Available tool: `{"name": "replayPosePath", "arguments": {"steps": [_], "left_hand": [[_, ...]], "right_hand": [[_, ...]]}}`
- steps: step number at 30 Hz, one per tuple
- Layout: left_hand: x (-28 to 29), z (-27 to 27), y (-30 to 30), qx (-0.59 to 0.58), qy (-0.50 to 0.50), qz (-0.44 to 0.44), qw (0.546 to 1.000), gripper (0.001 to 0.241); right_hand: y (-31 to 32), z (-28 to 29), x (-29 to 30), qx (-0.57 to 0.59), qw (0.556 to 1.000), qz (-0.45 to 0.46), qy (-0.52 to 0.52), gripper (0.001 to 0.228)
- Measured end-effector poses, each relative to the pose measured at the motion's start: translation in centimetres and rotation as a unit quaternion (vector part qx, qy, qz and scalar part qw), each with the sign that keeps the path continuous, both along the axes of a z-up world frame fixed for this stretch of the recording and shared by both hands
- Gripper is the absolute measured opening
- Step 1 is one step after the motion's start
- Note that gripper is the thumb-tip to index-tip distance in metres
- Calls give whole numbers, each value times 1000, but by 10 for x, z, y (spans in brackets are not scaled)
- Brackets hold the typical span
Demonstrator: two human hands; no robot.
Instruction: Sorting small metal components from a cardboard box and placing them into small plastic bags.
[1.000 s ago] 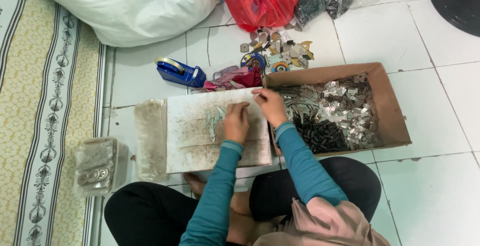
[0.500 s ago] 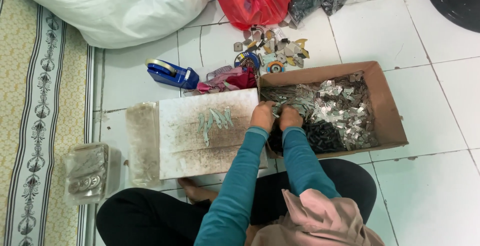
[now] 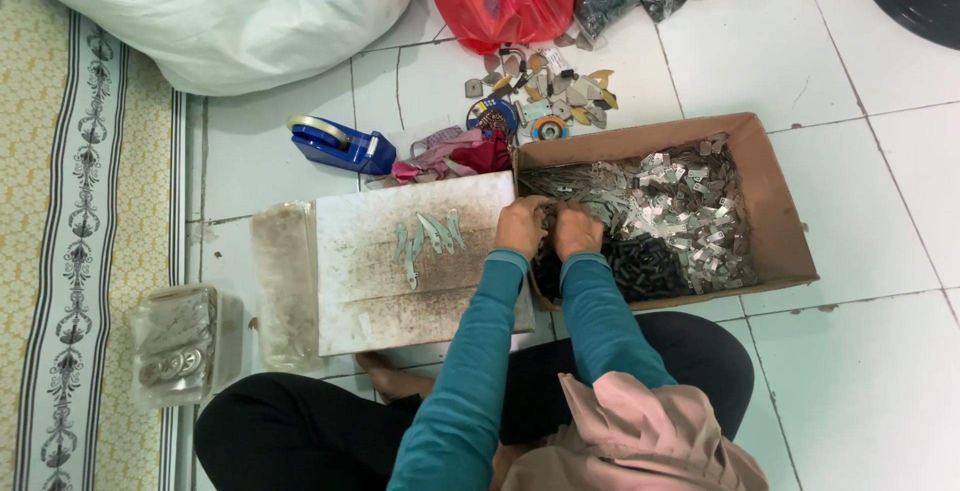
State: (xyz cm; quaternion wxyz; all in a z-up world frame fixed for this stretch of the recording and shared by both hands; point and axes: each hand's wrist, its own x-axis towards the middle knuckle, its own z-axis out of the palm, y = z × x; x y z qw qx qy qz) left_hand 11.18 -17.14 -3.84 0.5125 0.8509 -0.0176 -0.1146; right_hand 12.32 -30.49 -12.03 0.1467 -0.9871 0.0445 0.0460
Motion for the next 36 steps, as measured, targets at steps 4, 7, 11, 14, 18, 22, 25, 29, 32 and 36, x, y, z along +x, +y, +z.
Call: {"name": "replayPosePath", "arguments": {"steps": [4,7,11,14,18,22,25,29,32,36], "left_hand": [[1,-2,1,0,4,2,1000,29],[4,-16,1,-7,-8,3,1000,30],[5,-18,-2,-8,-12,9,1000,34],[2,-12,-1,-13,-19,16,1000,35],[-5,10,0,23,-26,16,999,36],[4,-16,-3,66,-47,12,997,34],[8,-31,-4,92,-37,16,995,25],[3,-25,-4,78,-6,24,997,21],[-6,-21,-6,23,-11,61,998,21],[-36,23,16,-53,6,141,989,25]], "right_hand": [[-8,7,3,-9,999,-29,21,20],[-12,40,3,124,973,-147,127,30],[-28,40,11,289,917,-254,105,22],[-31,51,13,332,890,-306,72,16],[-38,59,17,411,877,-243,49,15],[-32,71,10,414,883,-209,70,13],[-34,60,12,416,885,-196,68,13],[-35,57,12,437,873,-213,29,29],[-30,67,8,466,856,-221,33,39],[4,130,-5,498,852,-162,22,40]]}}
